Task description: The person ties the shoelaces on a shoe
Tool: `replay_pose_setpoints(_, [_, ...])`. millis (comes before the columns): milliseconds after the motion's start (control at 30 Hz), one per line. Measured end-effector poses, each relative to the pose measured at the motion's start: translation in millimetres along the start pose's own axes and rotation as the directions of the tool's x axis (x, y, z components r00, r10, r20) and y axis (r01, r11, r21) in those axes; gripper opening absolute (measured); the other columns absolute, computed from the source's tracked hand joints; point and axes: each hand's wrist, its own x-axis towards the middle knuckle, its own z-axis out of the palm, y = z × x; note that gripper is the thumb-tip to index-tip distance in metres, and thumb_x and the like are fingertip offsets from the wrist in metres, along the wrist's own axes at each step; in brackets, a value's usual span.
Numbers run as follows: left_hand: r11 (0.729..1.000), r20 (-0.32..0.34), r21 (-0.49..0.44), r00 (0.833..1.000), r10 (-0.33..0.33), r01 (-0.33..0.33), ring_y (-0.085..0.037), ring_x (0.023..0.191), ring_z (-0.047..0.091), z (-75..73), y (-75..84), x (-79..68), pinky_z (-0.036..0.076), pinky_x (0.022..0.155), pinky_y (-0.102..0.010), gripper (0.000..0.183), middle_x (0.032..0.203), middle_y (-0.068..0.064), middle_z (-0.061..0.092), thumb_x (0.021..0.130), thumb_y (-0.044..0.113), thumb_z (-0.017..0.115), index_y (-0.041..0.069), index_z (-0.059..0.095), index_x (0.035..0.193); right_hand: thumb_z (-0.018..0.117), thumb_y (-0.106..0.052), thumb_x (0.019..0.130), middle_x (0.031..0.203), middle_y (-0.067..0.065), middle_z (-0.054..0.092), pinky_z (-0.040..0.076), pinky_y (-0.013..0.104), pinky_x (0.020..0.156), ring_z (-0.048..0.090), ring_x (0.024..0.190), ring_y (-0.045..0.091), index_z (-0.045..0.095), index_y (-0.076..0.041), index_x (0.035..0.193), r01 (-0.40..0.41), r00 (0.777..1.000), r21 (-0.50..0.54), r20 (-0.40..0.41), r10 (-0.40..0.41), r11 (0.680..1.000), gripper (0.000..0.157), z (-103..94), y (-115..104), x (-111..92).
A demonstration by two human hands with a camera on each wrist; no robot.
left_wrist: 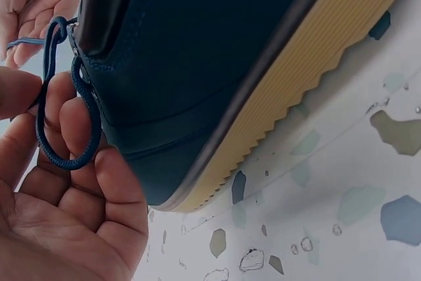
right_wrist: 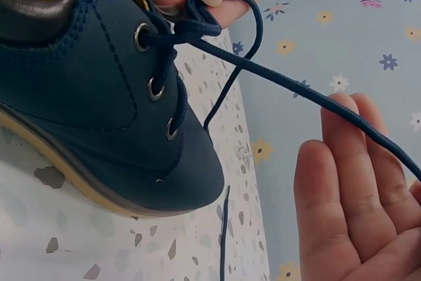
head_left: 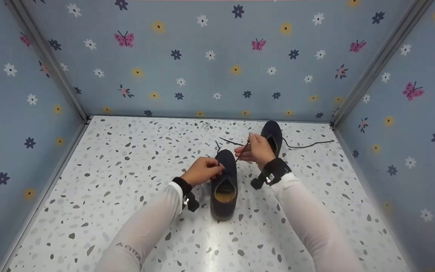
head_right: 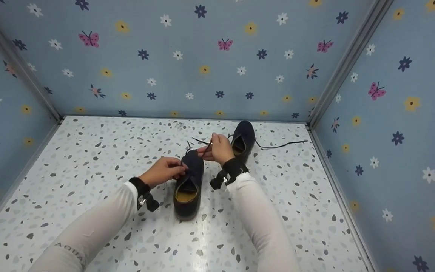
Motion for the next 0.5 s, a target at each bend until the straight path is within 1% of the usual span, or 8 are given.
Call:
replay_pose_setpoints(100, [1.0, -0.01, -0.014, 1.0, 0.007, -0.007, -0.009, 0.077, 0.065, -0.1, 0.1, 0.6, 0.056, 0.072, -0.024, 0.017, 0.104, -0.009, 0.078, 0.1, 0.015, 0.065, 0.003, 0.078, 0.099, 0.029, -0.036, 0.116, 0.079, 0.009, 0.078, 0.065, 0.037, 0.07, 0.079, 0.072, 0.023, 0.046, -0.01, 0.102, 0.001, 1.0, 0.017, -0.001, -0.001, 1.0, 0.034, -0.1, -0.8, -0.3])
replay_pose_setpoints(267, [0.998, -0.032, -0.057, 0.999, 0.001, -0.003, -0.011, 0.079, 0.067, -1.1, 2.0, 1.2, 0.057, 0.075, -0.025, 0.017, 0.11, -0.007, 0.079, 0.1, 0.019, 0.067, 0.006, 0.077, 0.099, 0.031, -0.035, 0.116, 0.074, 0.009, 0.076, 0.065, 0.041, 0.069, 0.076, 0.066, 0.022, 0.045, -0.012, 0.101, 0.015, 1.0, 0.033, -0.009, -0.015, 0.999, 0.031, -0.2, -1.9, -1.2])
replay_pose_setpoints(433, [0.995, -0.045, -0.098, 0.999, 0.002, -0.006, -0.013, 0.088, 0.068, -1.0, 2.6, 1.7, 0.056, 0.08, -0.026, 0.018, 0.108, -0.007, 0.079, 0.1, 0.02, 0.068, 0.006, 0.078, 0.104, 0.034, -0.036, 0.115, 0.068, 0.006, 0.071, 0.063, 0.039, 0.064, 0.071, 0.059, 0.02, 0.046, -0.013, 0.099, 0.031, 0.999, 0.021, -0.018, -0.031, 0.999, 0.031, 0.0, -3.2, -2.9])
replay_pose_setpoints(500, [0.993, -0.046, -0.114, 0.999, 0.0, -0.006, -0.014, 0.09, 0.068, -0.6, 2.1, 1.8, 0.056, 0.082, -0.029, 0.018, 0.106, -0.007, 0.078, 0.1, 0.019, 0.068, 0.006, 0.078, 0.107, 0.035, -0.036, 0.115, 0.065, 0.005, 0.069, 0.061, 0.037, 0.061, 0.069, 0.056, 0.019, 0.047, -0.013, 0.098, 0.038, 0.999, 0.013, -0.021, -0.038, 0.999, 0.031, 0.0, -3.2, -3.1])
